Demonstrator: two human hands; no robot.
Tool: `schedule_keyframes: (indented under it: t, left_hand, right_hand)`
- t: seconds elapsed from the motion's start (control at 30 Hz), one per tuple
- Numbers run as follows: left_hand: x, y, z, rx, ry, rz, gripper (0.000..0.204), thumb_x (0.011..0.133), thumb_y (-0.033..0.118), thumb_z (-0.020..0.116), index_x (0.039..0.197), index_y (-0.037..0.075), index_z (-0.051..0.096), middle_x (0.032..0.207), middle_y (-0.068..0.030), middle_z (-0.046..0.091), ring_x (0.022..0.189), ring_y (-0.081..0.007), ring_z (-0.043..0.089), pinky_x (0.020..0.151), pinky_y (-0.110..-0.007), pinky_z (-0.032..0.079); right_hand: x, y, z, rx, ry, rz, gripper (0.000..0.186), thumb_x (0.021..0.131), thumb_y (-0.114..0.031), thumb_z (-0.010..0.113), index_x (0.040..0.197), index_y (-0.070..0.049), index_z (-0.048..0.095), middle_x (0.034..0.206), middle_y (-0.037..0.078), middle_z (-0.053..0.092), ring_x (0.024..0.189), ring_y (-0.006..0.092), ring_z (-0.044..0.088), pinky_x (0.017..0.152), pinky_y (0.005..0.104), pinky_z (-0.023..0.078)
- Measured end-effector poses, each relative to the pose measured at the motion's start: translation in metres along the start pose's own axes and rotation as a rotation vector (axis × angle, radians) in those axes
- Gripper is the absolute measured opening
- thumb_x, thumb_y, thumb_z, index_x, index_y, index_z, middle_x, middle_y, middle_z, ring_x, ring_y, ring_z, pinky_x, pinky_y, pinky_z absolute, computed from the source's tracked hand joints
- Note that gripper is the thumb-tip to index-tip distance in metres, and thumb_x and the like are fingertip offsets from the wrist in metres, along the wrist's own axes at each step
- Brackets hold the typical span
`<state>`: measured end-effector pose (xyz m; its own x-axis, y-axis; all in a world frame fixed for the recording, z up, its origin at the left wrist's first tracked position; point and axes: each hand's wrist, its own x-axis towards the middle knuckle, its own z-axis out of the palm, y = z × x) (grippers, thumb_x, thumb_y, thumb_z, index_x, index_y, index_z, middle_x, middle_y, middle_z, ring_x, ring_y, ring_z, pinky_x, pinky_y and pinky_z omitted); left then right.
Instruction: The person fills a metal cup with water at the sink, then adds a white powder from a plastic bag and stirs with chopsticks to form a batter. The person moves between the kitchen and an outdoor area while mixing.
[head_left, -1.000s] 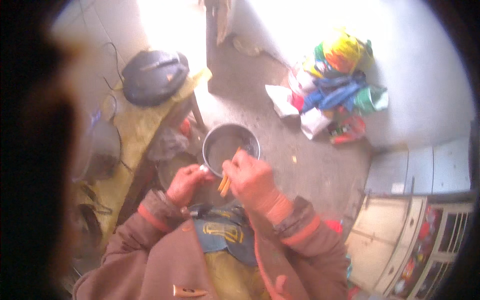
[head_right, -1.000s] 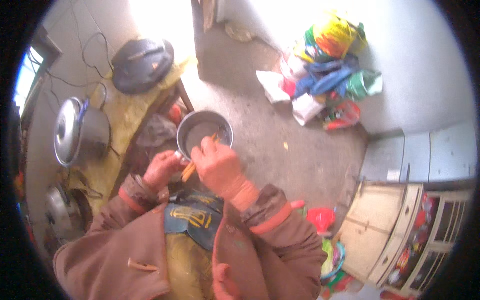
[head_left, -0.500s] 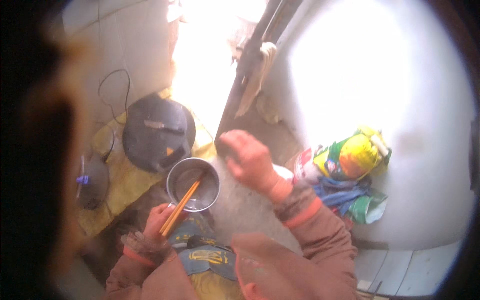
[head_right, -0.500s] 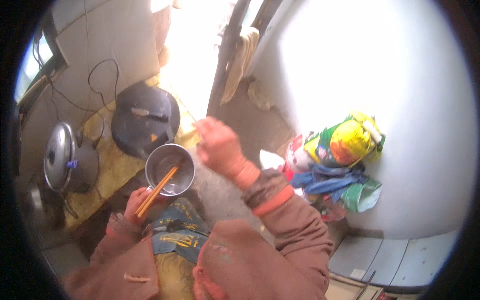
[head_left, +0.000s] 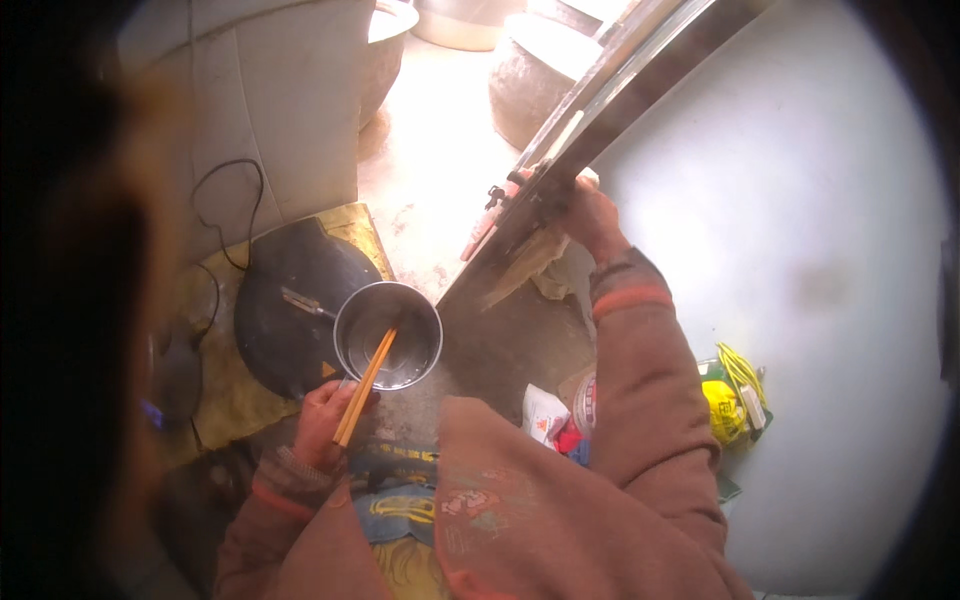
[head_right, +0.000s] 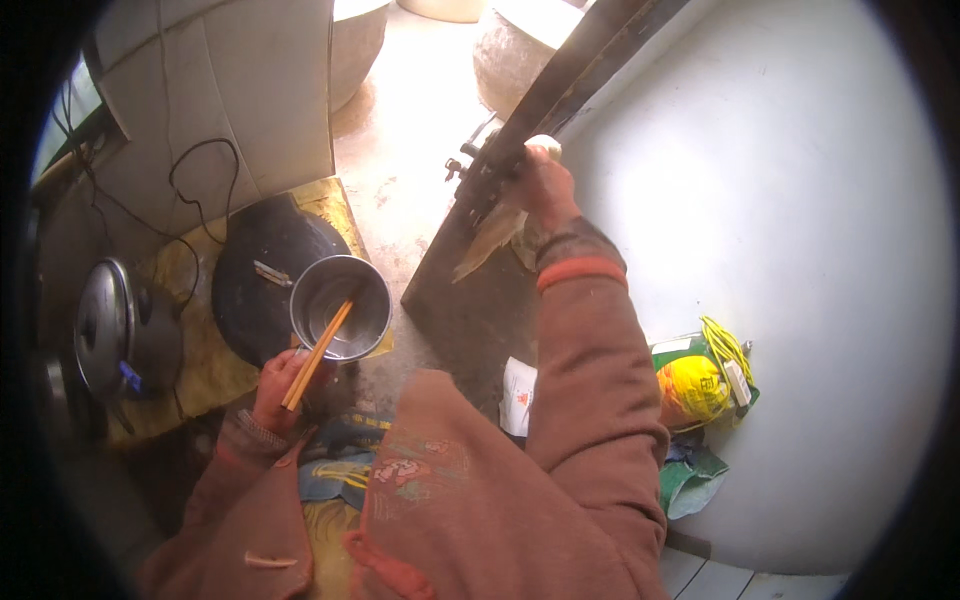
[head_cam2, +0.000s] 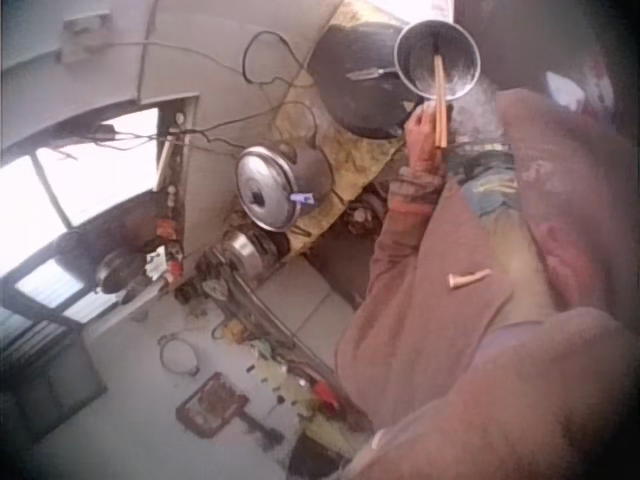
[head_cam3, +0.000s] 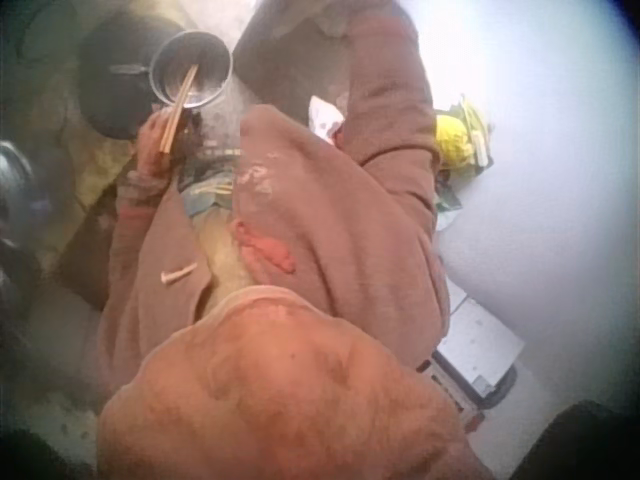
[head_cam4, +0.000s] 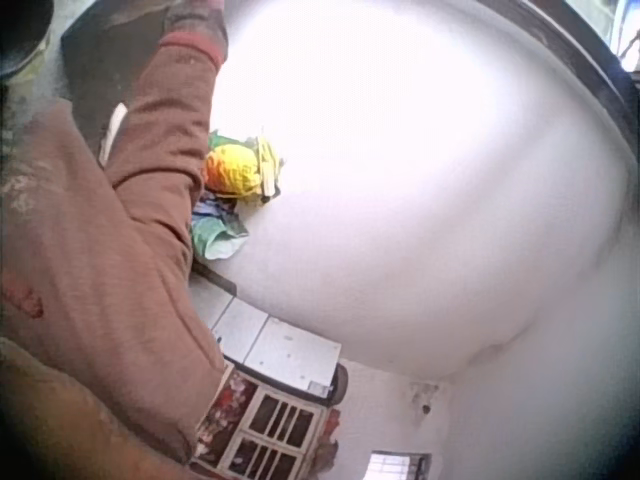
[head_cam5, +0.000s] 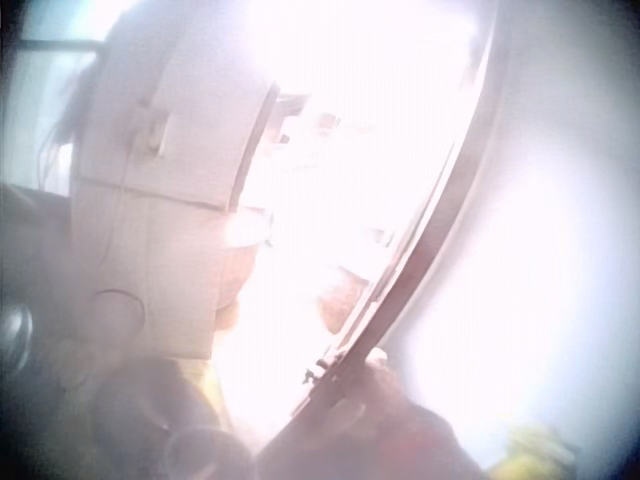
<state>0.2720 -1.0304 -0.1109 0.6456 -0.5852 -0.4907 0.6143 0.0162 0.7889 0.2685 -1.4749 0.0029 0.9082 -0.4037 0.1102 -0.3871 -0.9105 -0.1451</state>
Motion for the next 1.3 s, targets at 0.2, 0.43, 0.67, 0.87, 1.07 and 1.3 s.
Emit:
schedule_keyframes:
  t: [0.2,0.43,0.67,0.87,1.07,1.3]
  left_hand:
    - [0.024,-0.002,0.04,0.055,0.014,0.066,0.031,0.098,0.023,0.048,0.097,-0.004,0.064,0.088,-0.0121,0.069,0.08,-0.0183,0.067,0.077,-0.03,0.053]
    - [0.059,-0.012,0.111,0.043,0.092,0.1,0.03,0.098,0.025,0.047,0.098,-0.002,0.061,0.09,-0.0123,0.068,0.083,-0.0209,0.066,0.081,-0.034,0.053]
    - [0.129,-0.028,0.182,-0.07,0.132,0.165,0.033,0.098,0.026,0.048,0.101,-0.004,0.062,0.089,-0.0137,0.068,0.087,-0.0216,0.067,0.079,-0.033,0.053]
    - [0.197,-0.025,0.215,-0.106,0.012,0.217,0.035,0.097,0.029,0.05,0.112,-0.002,0.058,0.107,-0.0159,0.063,0.097,-0.0323,0.065,0.088,-0.044,0.051]
    - [0.284,0.001,0.228,-0.186,0.049,0.087,0.028,0.097,0.019,0.05,0.108,-0.004,0.058,0.104,-0.0144,0.064,0.095,-0.0247,0.067,0.087,-0.035,0.053]
    - [0.418,0.053,0.227,-0.173,0.076,0.076,0.03,0.094,0.023,0.056,0.102,-0.003,0.066,0.095,-0.0112,0.068,0.085,-0.0168,0.065,0.081,-0.028,0.051]
  right_hand:
    - [-0.03,0.019,0.016,0.182,0.25,-0.111,0.037,0.089,-0.022,0.055,0.126,-0.02,0.051,0.122,0.008,0.058,0.103,0.0316,0.06,0.083,0.0413,0.05]
    - [-0.078,0.1,0.016,0.444,0.394,-0.221,0.031,0.083,-0.002,0.059,0.114,-0.004,0.057,0.109,0.018,0.059,0.103,0.0362,0.058,0.088,0.0367,0.047]
    - [-0.184,0.218,0.078,1.058,0.517,0.275,0.048,0.08,-0.001,0.067,0.124,-0.001,0.047,0.115,0.013,0.057,0.11,0.0236,0.056,0.092,0.0379,0.046]
    - [-0.254,0.276,0.155,0.768,0.077,0.659,0.069,0.074,-0.002,0.071,0.136,-0.005,0.041,0.126,0.008,0.049,0.114,0.0225,0.051,0.093,0.0352,0.045]
    - [-0.223,0.298,0.166,1.047,0.182,1.013,0.036,0.081,-0.019,0.071,0.109,0.001,0.063,0.103,0.006,0.064,0.09,0.0181,0.058,0.082,0.0322,0.048]
    - [-0.189,0.317,0.151,1.201,0.575,1.498,0.032,0.082,-0.012,0.067,0.111,0.003,0.062,0.111,0.01,0.062,0.096,0.0201,0.06,0.087,0.0338,0.05]
